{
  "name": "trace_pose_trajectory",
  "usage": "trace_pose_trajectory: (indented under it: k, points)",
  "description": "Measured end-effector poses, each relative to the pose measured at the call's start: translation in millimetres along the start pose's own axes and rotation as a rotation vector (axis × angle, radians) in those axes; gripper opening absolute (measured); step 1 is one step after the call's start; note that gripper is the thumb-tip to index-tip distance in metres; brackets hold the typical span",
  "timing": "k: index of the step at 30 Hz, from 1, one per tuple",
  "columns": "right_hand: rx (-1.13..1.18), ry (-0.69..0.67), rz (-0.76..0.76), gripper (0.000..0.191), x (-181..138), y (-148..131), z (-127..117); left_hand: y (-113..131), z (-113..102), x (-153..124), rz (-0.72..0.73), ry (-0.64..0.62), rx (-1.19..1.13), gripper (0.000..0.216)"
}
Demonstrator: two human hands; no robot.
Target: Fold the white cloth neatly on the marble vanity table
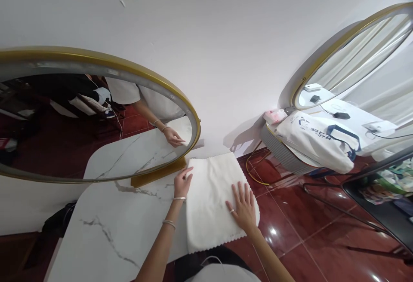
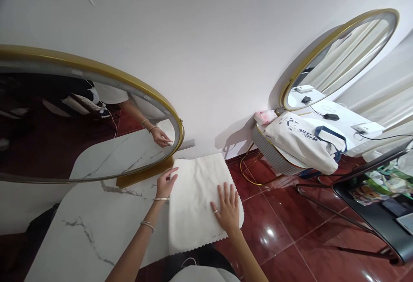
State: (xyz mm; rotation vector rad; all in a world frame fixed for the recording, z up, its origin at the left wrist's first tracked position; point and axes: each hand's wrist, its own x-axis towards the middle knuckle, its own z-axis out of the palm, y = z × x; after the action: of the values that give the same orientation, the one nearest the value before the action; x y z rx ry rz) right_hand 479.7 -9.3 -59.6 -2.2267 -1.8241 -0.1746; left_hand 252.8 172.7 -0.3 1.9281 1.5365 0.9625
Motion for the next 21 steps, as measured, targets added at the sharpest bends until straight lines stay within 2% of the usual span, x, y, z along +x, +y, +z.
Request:
trace_pose_trajectory:
  k: [2,5,7,9,11,13,16,21]
  points:
    - [0.008,0.006,-0.005,0.076,1.4,-3.1,0.7,2.6,-3.7,2.8,0.039,0.024,0.001,0.030]
    - [0.032,0.011,-0.048,0.074,5.4,-9.1,2.6,10.4,5.6,-6.6,0.058,0.153,0.152,0.038]
    - [0.051,0.017,-0.080,0.070,7.5,-12.0,3.8,14.5,21.7,-15.9,0.146,0.091,0.290,0.042]
    - [0.068,0.024,-0.099,0.066,8.3,-13.0,3.4,14.3,39.7,-23.7,0.230,-0.076,0.381,0.046]
    - [0.080,0.015,-0.115,0.064,8.0,-13.5,0.5,9.1,52.4,-28.2,0.195,-0.143,0.447,0.053]
    - [0.094,-0.023,-0.144,0.064,7.1,-15.9,-4.5,0.6,55.6,-29.5,0.103,-0.107,0.503,0.058]
    - [0.125,-0.108,-0.196,0.070,5.0,-28.6,-11.1,-14.3,43.5,-28.8,0.063,-0.077,0.541,0.062]
    - [0.195,-0.207,-0.269,0.077,-2.6,-76.3,-10.0,-48.0,-2.5,-33.6,0.060,-0.035,0.576,0.067]
